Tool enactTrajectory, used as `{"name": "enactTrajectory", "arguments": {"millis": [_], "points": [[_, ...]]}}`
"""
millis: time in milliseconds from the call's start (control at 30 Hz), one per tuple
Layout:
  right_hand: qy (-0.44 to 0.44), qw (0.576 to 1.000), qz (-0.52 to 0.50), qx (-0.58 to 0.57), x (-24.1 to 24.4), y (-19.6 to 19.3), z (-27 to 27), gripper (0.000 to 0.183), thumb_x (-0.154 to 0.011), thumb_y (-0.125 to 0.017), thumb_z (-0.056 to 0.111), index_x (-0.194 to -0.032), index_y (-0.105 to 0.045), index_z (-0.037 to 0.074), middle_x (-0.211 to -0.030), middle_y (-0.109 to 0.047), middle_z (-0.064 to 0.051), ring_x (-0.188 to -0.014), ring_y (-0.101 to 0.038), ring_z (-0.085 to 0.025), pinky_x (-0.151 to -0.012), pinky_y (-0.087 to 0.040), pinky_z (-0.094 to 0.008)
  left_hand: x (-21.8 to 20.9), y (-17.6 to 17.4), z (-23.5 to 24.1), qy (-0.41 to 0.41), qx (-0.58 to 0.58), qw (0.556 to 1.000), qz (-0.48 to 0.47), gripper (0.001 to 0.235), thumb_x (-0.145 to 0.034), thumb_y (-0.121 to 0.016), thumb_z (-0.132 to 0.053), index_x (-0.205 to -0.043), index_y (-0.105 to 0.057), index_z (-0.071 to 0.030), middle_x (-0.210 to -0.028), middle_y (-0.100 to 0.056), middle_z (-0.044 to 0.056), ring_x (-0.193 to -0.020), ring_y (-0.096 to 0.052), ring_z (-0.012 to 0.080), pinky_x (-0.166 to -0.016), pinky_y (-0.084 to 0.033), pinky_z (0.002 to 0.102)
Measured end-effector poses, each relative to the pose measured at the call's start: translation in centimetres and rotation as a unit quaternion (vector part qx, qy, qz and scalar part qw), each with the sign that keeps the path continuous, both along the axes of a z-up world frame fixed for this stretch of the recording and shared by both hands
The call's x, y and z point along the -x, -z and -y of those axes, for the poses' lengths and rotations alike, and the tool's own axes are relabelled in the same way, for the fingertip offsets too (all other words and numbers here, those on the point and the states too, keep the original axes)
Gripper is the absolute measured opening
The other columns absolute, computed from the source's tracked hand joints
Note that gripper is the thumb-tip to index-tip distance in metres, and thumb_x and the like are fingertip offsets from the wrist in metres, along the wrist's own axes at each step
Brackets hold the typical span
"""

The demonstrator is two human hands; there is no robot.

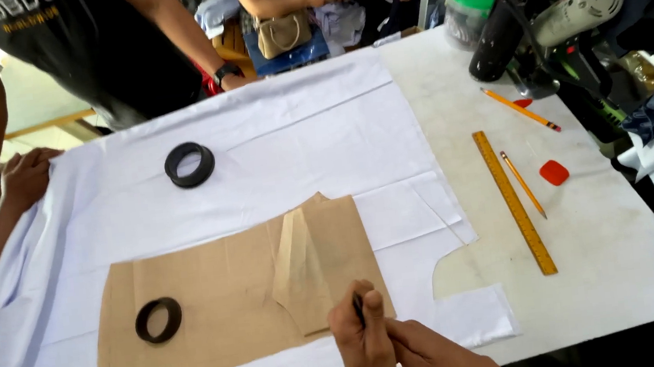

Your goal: Cutting out garment pieces from white fabric using scissors and a paper pattern on a large work table.

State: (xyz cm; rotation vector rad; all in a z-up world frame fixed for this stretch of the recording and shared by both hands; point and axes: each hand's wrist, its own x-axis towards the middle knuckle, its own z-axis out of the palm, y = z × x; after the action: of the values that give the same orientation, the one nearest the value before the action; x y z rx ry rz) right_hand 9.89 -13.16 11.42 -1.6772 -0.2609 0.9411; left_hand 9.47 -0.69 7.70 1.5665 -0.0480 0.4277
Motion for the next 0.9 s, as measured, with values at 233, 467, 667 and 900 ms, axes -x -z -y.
{"name": "enactTrajectory", "arguments": {"millis": [233,467,667,900], "points": [[0.036,0.942,0.329,-0.059,0.4,8.0,-2.6,0.043,-0.108,-0.031,0.047,-0.085,-0.045,0.014,-0.069,-0.054,-0.001,-0.057,-0.047,-0.021,-0.057,-0.039,-0.037,-2.3,-3.1,-2.6,0.017,0.334,0.938,-0.089,0.053,-0.108,-0.046,-0.037,-0.062,-0.033,-0.013,-0.050,-0.026,-0.001,-0.041,-0.021,0.0085,-0.034,-0.019,0.024],[-0.148,0.789,0.592,0.077,-1.0,7.5,-2.2,0.024,-0.109,-0.044,0.020,-0.089,-0.052,0.009,-0.079,-0.055,-0.007,-0.059,-0.050,-0.028,-0.052,-0.040,-0.042,-3.1,0.1,-4.4,0.005,0.456,0.858,-0.237,0.056,-0.108,-0.050,-0.043,-0.064,-0.031,-0.013,-0.052,-0.021,0.000,-0.043,-0.016,0.0104,-0.034,-0.020,0.023],[-0.210,0.774,0.593,0.071,-1.2,8.7,-0.9,0.011,-0.089,-0.050,-0.001,-0.089,-0.048,0.010,-0.082,-0.051,-0.006,-0.057,-0.046,-0.025,-0.049,-0.039,-0.038,-2.8,4.7,-4.3,0.054,0.558,0.776,-0.288,0.055,-0.107,-0.052,-0.044,-0.064,-0.033,-0.015,-0.049,-0.022,0.000,-0.041,-0.016,0.0109,-0.034,-0.017,0.025],[-0.215,0.761,0.604,0.103,-1.0,8.5,-0.6,0.012,-0.085,-0.051,0.000,-0.087,-0.047,0.012,-0.079,-0.051,-0.004,-0.054,-0.047,-0.025,-0.052,-0.037,-0.038,-2.5,4.6,-3.6,0.057,0.567,0.764,-0.303,0.055,-0.107,-0.054,-0.043,-0.065,-0.033,-0.015,-0.050,-0.024,-0.001,-0.043,-0.019,0.0106,-0.038,-0.022,0.025]]}}
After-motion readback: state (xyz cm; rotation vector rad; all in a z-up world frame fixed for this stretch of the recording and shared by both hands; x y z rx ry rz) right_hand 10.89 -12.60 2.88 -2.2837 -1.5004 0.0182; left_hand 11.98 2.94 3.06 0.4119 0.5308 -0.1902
